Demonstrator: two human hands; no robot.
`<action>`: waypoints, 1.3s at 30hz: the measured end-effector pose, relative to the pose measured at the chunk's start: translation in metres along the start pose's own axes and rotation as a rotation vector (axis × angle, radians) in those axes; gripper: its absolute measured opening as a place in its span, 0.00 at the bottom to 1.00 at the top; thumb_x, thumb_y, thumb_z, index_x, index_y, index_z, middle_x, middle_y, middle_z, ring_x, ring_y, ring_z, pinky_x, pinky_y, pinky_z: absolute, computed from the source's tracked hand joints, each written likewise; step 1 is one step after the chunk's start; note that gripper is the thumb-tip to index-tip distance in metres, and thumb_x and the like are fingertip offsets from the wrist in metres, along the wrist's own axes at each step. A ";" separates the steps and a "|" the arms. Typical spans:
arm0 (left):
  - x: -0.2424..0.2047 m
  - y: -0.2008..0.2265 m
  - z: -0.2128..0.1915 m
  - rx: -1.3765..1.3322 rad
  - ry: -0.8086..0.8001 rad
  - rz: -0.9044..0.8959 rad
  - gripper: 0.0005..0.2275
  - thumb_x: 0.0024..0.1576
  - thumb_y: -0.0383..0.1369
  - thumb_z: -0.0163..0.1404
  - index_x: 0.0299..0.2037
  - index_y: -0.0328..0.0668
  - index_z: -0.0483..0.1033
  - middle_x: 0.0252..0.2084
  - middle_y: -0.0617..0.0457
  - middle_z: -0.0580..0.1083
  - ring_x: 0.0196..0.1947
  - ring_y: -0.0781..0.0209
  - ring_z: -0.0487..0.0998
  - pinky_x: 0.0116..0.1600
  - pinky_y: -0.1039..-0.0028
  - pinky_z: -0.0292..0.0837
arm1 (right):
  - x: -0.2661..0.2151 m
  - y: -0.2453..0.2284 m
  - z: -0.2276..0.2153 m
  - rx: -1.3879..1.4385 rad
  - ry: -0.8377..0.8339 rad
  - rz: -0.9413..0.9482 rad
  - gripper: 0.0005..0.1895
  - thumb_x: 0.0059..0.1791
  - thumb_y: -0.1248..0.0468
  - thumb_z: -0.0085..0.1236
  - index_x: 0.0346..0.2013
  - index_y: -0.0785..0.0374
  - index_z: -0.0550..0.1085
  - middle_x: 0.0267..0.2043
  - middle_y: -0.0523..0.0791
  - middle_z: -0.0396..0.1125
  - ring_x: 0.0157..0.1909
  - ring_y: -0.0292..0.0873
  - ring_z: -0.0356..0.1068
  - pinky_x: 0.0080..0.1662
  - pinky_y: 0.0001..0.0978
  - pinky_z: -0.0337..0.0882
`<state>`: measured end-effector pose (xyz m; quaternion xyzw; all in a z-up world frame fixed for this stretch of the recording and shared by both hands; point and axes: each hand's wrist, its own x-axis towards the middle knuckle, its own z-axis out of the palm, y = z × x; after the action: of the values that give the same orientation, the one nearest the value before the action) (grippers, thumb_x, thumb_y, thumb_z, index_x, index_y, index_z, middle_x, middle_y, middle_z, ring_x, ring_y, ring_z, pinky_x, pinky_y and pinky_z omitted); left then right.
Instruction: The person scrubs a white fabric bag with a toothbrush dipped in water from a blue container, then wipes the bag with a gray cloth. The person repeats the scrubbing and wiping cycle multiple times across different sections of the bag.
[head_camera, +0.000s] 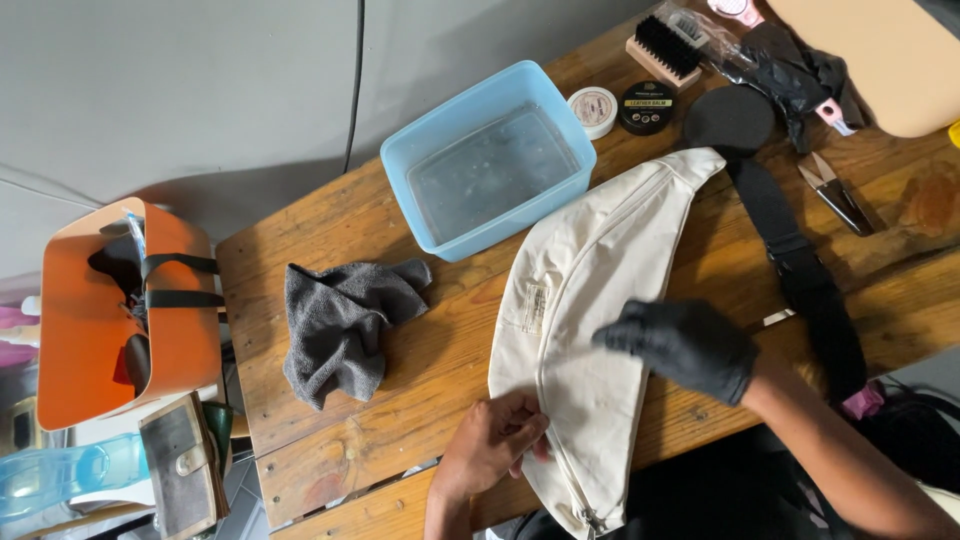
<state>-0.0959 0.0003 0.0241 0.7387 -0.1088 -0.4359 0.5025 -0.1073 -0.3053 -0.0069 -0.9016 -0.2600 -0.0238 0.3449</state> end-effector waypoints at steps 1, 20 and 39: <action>-0.001 0.001 0.000 0.000 -0.001 0.000 0.04 0.64 0.29 0.51 0.39 0.40 0.77 0.26 0.54 0.81 0.20 0.70 0.76 0.22 0.82 0.72 | -0.003 0.015 -0.001 0.000 0.000 0.001 0.17 0.53 0.66 0.51 0.55 0.51 0.77 0.36 0.43 0.75 0.28 0.41 0.77 0.29 0.30 0.82; 0.000 0.002 0.001 0.010 -0.002 -0.038 0.03 0.63 0.29 0.51 0.38 0.40 0.77 0.26 0.54 0.81 0.17 0.70 0.73 0.22 0.82 0.70 | -0.014 0.056 -0.039 -0.356 0.321 0.276 0.16 0.55 0.59 0.51 0.58 0.48 0.76 0.60 0.47 0.72 0.62 0.52 0.71 0.55 0.44 0.74; 0.005 0.008 0.000 -0.036 -0.031 -0.124 0.07 0.62 0.30 0.48 0.45 0.40 0.79 0.26 0.54 0.81 0.23 0.71 0.76 0.24 0.81 0.78 | -0.031 0.080 -0.060 -0.411 0.381 0.601 0.18 0.55 0.49 0.50 0.59 0.38 0.76 0.53 0.45 0.75 0.41 0.61 0.76 0.37 0.57 0.73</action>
<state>-0.0908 -0.0071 0.0284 0.7278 -0.0627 -0.4796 0.4862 -0.0872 -0.4076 -0.0172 -0.9670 0.0936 -0.1398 0.1915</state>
